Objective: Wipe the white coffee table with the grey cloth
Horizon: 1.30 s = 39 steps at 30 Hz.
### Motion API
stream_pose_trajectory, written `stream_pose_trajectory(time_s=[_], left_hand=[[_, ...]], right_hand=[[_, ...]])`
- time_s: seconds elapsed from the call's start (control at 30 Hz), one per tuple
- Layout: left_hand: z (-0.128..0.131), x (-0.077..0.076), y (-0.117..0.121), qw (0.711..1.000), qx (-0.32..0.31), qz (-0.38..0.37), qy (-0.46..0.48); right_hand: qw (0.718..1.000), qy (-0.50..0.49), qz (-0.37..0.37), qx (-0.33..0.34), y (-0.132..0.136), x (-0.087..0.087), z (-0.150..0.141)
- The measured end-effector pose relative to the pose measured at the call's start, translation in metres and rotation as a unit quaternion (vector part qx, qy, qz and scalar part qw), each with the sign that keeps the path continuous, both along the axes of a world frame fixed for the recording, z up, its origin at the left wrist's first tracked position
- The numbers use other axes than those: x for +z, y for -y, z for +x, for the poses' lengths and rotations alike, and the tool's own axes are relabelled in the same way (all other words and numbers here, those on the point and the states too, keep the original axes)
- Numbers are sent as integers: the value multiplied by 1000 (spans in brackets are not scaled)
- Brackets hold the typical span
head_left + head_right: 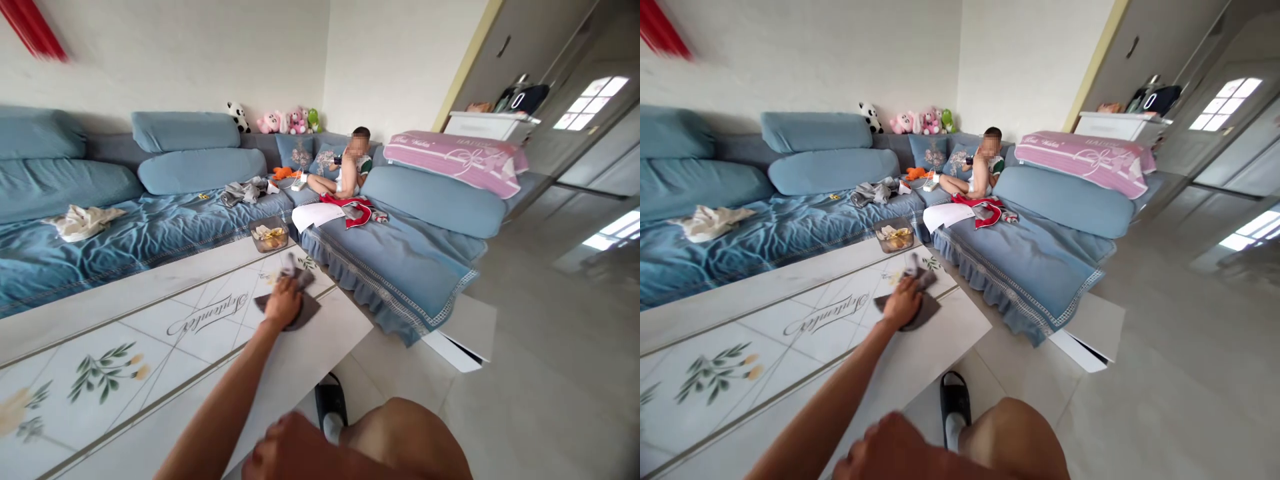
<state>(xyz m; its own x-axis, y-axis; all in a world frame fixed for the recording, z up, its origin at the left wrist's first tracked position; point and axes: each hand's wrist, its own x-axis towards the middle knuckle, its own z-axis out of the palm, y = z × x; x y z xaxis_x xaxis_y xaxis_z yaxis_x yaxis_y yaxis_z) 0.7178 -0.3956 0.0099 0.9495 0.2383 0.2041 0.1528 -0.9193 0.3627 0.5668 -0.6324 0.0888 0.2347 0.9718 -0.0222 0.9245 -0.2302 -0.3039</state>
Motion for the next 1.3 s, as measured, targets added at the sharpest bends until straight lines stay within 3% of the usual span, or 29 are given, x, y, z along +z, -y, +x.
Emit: stream_pose_trajectory(time_s=[0.07, 0.13, 0.2, 0.3, 0.4, 0.5, 0.57, 0.63, 0.7, 0.77, 0.83, 0.93, 1.0, 1.07, 1.17, 1.3], left_hand=[[19, 3, 50, 996, -88, -16, 8], [7, 3, 84, 986, -163, -29, 11], [-29, 3, 98, 975, -219, -36, 8], [-104, 1, 84, 971, -238, -34, 14], [-178, -1, 31, 971, -227, -66, 26], [-239, 0, -57, 975, -161, -151, 5], [-270, -1, -122, 987, -35, -159, -1], [-294, -6, -176, 988, 110, -105, 7], [-310, -18, -207, 982, 184, -33, 11], [-319, -33, -216, 982, 187, 16, 9], [-322, -44, -213, 983, 178, 40, 2], [-321, -52, -205, 982, 180, 50, -8], [-319, -54, -205, 982, 181, 56, -11], [-319, -57, -208, 981, 182, 65, -7], [-321, -63, -212, 981, 177, 78, -4], [-325, -73, -219, 983, 162, 89, -21]], right_hand=[[994, -13, 75, -80, -20, 7, 13], [960, -21, 190, -204, -25, 4, 37], [909, -5, 272, -315, -22, -9, 62], [882, 22, 260, -391, -29, -43, 79], [882, 8, 231, -411, -70, -76, 55], [886, -6, 225, -405, -134, -92, 1], [913, -25, 218, -345, -173, -96, -41], [941, -48, 207, -264, -194, -101, -75], [953, -54, 204, -219, -189, -108, -89], [949, -25, 205, -239, -154, -116, -73], [933, 22, 188, -307, -99, -119, -29], [884, 70, 156, -436, -19, -104, 66], [854, 85, 148, -492, 6, -93, 116], [836, 94, 144, -521, 5, -91, 138], [847, 97, 143, -503, -23, -111, 111], [899, 100, 151, -399, -54, -159, 21]])
